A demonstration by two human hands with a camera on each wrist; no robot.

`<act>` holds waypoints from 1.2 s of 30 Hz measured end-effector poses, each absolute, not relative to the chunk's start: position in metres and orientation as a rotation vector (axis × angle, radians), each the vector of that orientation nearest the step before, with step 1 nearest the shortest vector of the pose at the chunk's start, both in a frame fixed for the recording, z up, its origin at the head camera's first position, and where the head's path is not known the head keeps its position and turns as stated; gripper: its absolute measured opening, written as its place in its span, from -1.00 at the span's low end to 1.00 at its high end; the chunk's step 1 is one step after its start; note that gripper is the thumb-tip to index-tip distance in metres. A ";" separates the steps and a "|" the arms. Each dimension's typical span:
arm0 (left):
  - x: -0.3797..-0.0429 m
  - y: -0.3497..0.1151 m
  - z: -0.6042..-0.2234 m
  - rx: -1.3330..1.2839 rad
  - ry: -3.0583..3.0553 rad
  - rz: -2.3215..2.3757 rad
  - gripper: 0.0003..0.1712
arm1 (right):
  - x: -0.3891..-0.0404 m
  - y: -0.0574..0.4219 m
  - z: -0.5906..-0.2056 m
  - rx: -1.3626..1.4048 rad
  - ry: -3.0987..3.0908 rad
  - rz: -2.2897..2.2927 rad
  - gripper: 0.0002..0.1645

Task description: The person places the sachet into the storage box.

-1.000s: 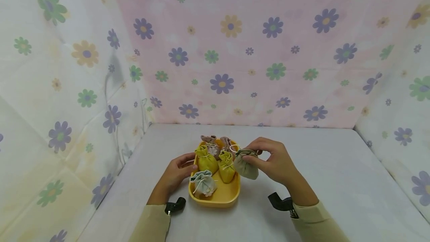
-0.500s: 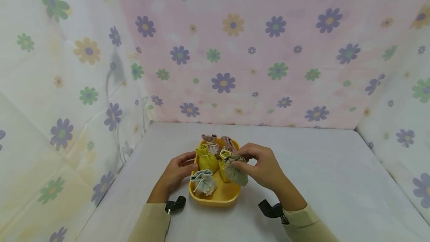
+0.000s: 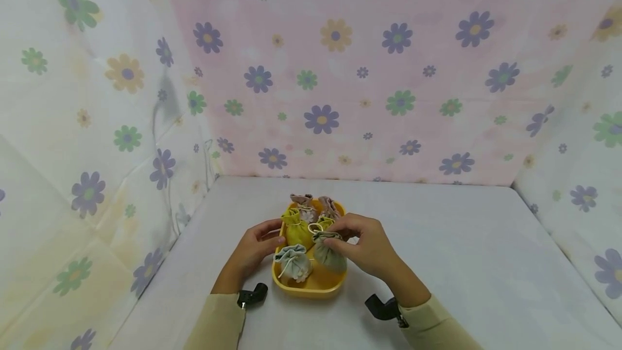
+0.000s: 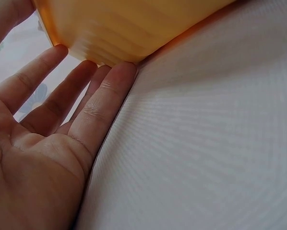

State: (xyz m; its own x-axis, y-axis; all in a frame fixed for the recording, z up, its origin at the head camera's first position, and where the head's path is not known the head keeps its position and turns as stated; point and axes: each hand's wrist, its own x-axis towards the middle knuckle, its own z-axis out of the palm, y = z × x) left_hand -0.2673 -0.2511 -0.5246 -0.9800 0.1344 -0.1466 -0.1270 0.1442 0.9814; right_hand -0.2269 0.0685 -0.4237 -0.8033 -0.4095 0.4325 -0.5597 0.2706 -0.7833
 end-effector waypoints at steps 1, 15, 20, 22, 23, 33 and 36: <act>-0.267 -0.251 -0.525 0.006 2.217 1.935 -0.22 | -0.227 0.068 -0.424 0.920 -2.385 1.571 -0.85; -0.268 -0.252 -0.525 0.012 2.207 1.935 -0.21 | -0.221 0.064 -0.424 0.886 -2.408 1.611 -0.87; -0.267 -0.252 -0.527 0.015 2.182 1.947 -0.21 | -0.222 0.064 -0.432 0.907 -2.471 1.594 -0.88; -0.266 -0.252 -0.527 0.026 2.185 1.944 -0.21 | -0.223 0.064 -0.435 0.927 -2.503 1.575 -0.90; -0.266 -0.252 -0.527 0.033 2.187 1.940 -0.22 | -0.224 0.065 -0.437 0.935 -2.515 1.560 -0.90; -0.264 -0.254 -0.523 -0.002 2.227 1.921 -0.18 | -0.230 0.067 -0.444 0.934 -2.626 1.503 -0.89; -0.264 -0.253 -0.523 0.002 2.210 1.928 -0.17 | -0.230 0.067 -0.446 0.939 -2.659 1.498 -0.89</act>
State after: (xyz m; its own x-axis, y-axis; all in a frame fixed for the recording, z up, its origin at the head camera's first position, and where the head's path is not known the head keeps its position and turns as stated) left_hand -0.2641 -0.2534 -0.5232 -0.9782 0.1375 -0.1554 -0.1353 0.1452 0.9801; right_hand -0.2304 0.0673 -0.4456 -0.8259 -0.5134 0.2330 -0.4653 0.3874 -0.7958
